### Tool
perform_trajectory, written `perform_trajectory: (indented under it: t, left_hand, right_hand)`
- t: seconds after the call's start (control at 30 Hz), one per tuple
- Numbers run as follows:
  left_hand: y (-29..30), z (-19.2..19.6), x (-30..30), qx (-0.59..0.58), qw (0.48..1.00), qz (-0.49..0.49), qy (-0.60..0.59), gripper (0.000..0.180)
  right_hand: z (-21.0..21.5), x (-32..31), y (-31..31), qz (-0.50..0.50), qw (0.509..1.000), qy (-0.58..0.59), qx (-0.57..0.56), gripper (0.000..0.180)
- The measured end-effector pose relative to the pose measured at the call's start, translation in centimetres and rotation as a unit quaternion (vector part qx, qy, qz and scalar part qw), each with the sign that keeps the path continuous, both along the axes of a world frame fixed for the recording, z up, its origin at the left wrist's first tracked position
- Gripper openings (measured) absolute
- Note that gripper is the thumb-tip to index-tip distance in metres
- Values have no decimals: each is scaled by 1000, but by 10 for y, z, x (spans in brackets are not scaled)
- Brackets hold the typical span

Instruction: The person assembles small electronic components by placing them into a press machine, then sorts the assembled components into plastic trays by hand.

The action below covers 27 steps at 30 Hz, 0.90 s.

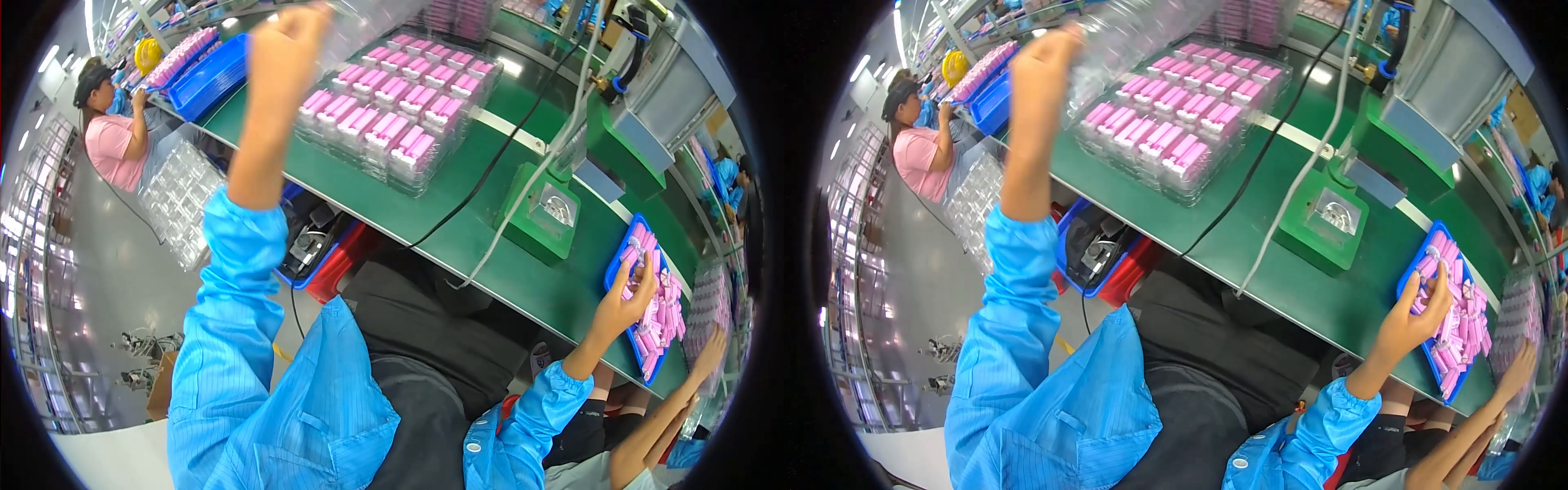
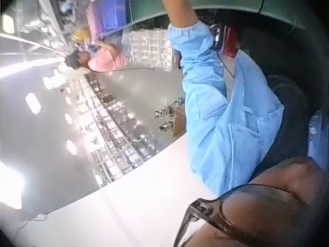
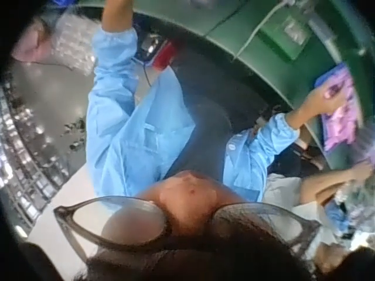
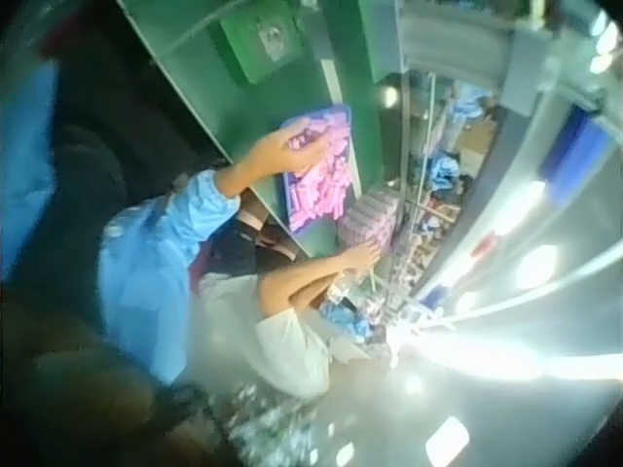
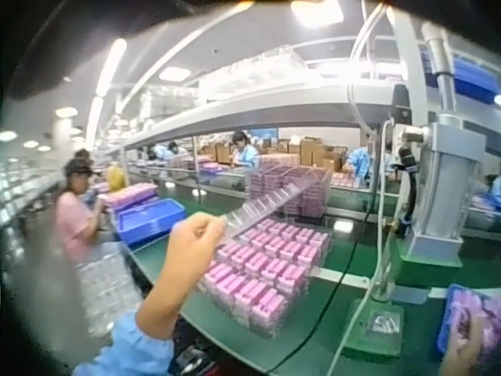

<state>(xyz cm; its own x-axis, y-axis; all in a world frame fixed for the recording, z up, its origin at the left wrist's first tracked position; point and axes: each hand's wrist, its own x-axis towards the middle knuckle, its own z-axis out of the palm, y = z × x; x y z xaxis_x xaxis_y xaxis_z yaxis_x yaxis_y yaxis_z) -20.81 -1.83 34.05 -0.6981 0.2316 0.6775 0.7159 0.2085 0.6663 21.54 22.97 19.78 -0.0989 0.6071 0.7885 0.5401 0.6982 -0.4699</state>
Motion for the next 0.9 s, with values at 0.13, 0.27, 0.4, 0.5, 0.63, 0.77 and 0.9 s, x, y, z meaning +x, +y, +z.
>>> perform_trajectory:
  t: [0.13, 0.27, 0.4, 0.5, 0.63, 0.77, 0.9]
  left_hand:
    - [-129, 42, -89, 237, 965, -74, 83, 24]
    - [-264, 25, -47, 256, 934, 207, 140, 15]
    - [-326, -22, 19, 401, 792, 387, 250, 23]
    - [-366, -100, -2, 208, 777, 527, 275, 19]
    - [-344, -201, -52, -29, 824, 540, 169, 9]
    - [-335, -301, -113, -135, 848, 506, 88, 12]
    - [-299, -381, -136, -358, 802, 470, -83, 35]
  right_hand:
    - [-14, 16, -7, 11, 1000, 0, -5, 39]
    - [-40, 34, -5, 9, 998, 16, -66, 37]
    - [-50, 21, -18, 36, 995, 0, -97, 38]
    - [-56, 45, -4, 33, 997, -13, -70, 38]
    - [-65, 49, 6, 43, 998, -23, -48, 37]
    - [-52, 23, -17, 19, 997, -47, -49, 37]
    - [-18, 9, -48, -12, 995, -96, -36, 37]
